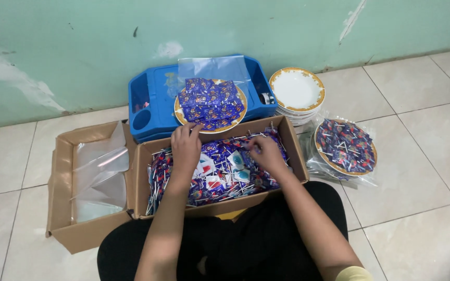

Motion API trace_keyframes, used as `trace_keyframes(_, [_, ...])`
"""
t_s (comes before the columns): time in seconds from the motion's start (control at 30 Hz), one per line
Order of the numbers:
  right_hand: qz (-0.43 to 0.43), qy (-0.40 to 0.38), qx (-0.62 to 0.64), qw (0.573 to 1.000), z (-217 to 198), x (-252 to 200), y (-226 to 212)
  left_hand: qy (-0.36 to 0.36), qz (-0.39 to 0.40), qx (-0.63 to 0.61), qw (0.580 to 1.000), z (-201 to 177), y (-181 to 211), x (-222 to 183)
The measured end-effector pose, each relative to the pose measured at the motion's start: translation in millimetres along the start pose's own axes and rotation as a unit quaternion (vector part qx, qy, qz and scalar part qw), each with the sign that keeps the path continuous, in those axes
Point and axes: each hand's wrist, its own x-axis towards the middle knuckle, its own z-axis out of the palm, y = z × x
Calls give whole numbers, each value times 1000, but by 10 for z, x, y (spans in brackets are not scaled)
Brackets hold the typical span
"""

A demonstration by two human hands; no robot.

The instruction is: Arranging small blue packets on a plate and then placing the plate into a plastic bag

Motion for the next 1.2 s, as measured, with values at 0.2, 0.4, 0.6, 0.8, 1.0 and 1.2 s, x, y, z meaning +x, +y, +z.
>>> trace_keyframes(0.2, [12, 227, 299, 927, -375, 326, -146, -30, -31, 32, 999, -169, 189, 25])
trace_keyframes(0.4, [-170, 152, 83, 970, -118, 667, -386, 10, -46, -26, 999, -268, 256, -289])
trace_keyframes(0.6, [-305, 180, -96, 930, 234, 886, -167, 22, -33, -52, 998, 102, 11, -600])
trace_keyframes(0.8, [-311, 176, -141, 923, 301, 1076, -174, -28, -31, -67, 997, 337, -114, -705])
trace_keyframes(1.0, [-330, 195, -169, 908, 393, 1132, -152, 9, -41, -88, 995, 256, -97, -713])
trace_keyframes(1.2, [-334, 217, -187, 898, 397, 1248, -107, 11, -32, -91, 995, 312, -99, -741])
